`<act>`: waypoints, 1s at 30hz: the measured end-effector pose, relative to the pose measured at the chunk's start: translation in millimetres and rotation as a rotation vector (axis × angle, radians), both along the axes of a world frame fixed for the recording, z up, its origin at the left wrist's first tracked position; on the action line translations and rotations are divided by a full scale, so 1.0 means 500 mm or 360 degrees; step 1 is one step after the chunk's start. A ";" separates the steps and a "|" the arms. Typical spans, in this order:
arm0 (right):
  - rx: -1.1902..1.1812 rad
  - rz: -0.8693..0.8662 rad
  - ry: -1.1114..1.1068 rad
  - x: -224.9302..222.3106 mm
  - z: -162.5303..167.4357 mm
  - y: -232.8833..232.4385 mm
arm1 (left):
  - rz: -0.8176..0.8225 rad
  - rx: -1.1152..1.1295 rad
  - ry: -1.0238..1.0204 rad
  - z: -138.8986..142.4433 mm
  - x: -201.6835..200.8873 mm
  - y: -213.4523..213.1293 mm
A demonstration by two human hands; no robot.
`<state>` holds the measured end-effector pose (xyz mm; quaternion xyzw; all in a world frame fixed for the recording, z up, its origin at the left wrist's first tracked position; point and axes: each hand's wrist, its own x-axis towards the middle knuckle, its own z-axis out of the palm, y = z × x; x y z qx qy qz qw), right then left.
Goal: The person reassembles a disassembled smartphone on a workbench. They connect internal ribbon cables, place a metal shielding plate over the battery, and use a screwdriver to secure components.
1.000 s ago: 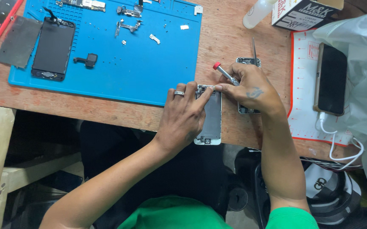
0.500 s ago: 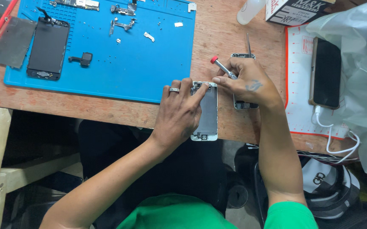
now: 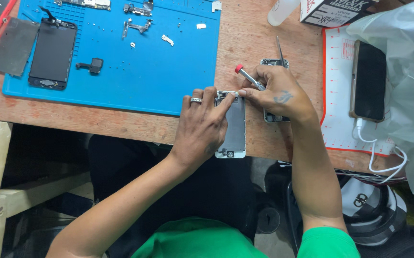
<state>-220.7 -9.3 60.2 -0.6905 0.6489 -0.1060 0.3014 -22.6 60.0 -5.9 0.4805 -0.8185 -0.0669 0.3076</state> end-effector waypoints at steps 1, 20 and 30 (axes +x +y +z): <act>-0.0029 0.0020 0.0011 -0.001 -0.001 0.000 | -0.0004 -0.0005 0.0003 0.000 0.000 0.000; -0.0004 -0.0046 0.0008 0.009 0.003 0.004 | -0.0006 -0.0027 0.0023 0.001 0.000 0.000; 0.0105 -0.0153 -0.0126 0.015 0.008 0.004 | -0.0007 0.0108 0.0519 0.005 0.009 0.002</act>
